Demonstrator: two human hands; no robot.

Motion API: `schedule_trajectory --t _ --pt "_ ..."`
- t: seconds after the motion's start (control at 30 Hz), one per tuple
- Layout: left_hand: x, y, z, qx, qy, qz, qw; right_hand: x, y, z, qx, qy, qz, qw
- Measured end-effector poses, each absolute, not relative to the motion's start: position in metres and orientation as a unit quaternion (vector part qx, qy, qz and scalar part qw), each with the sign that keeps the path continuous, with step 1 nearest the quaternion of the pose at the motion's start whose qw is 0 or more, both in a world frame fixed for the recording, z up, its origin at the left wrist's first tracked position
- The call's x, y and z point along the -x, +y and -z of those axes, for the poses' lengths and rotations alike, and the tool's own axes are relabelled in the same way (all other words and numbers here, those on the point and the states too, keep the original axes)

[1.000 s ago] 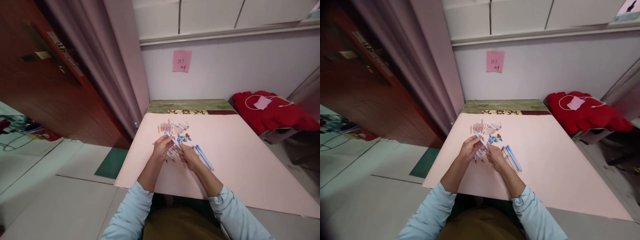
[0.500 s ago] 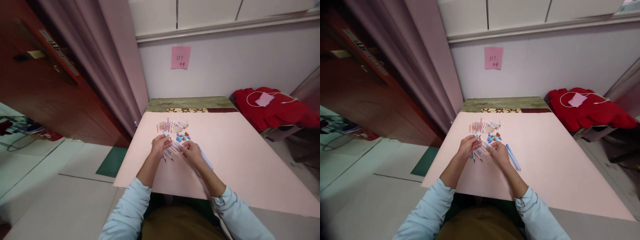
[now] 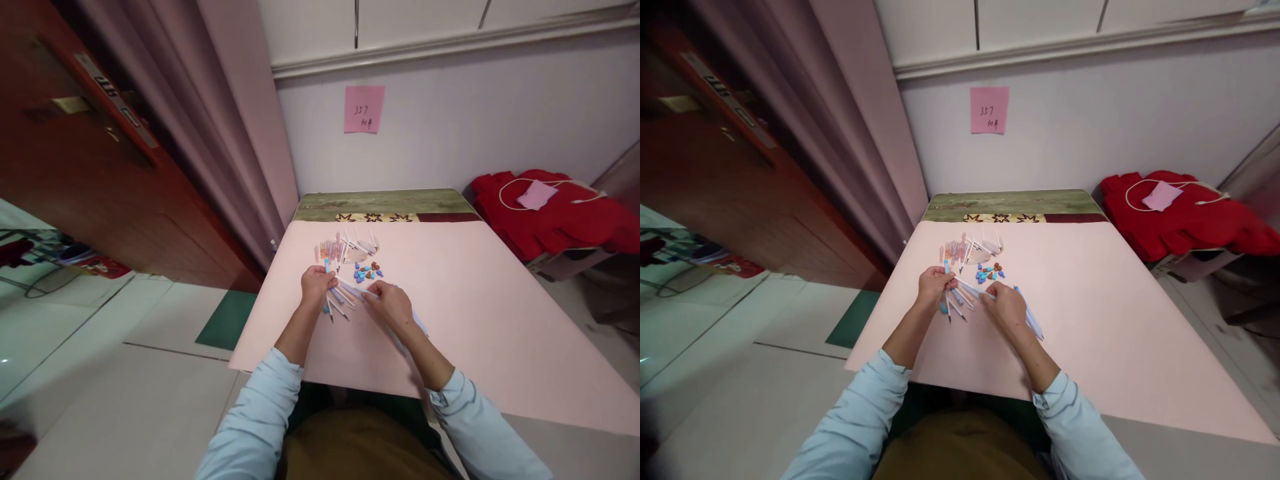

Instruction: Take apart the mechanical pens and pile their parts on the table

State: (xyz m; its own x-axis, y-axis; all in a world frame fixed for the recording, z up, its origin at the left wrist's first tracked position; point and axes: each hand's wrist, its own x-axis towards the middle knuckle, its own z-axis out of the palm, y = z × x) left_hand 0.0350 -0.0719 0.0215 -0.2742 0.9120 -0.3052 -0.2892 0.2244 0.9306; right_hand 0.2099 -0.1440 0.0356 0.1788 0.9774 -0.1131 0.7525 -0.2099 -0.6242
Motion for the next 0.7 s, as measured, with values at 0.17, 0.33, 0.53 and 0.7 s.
schedule_trajectory --t 0.17,0.33,0.53,0.7 --pt "-0.022 -0.067 -0.018 -0.264 0.595 -0.578 0.491 -0.222 -0.142 -0.051 0.763 -0.595 -0.21 0.138" --pt "-0.016 -0.065 -0.017 -0.281 0.604 -0.555 0.498 -0.218 -0.138 -0.053 0.768 -0.598 -0.189 0.133" --pt "-0.031 -0.069 -0.011 -0.317 0.621 -0.51 0.504 -0.191 -0.131 -0.044 0.743 -0.634 -0.174 0.124" --pt "-0.031 -0.069 -0.011 -0.342 0.642 -0.488 0.483 -0.191 -0.132 -0.041 0.734 -0.646 -0.164 0.133"
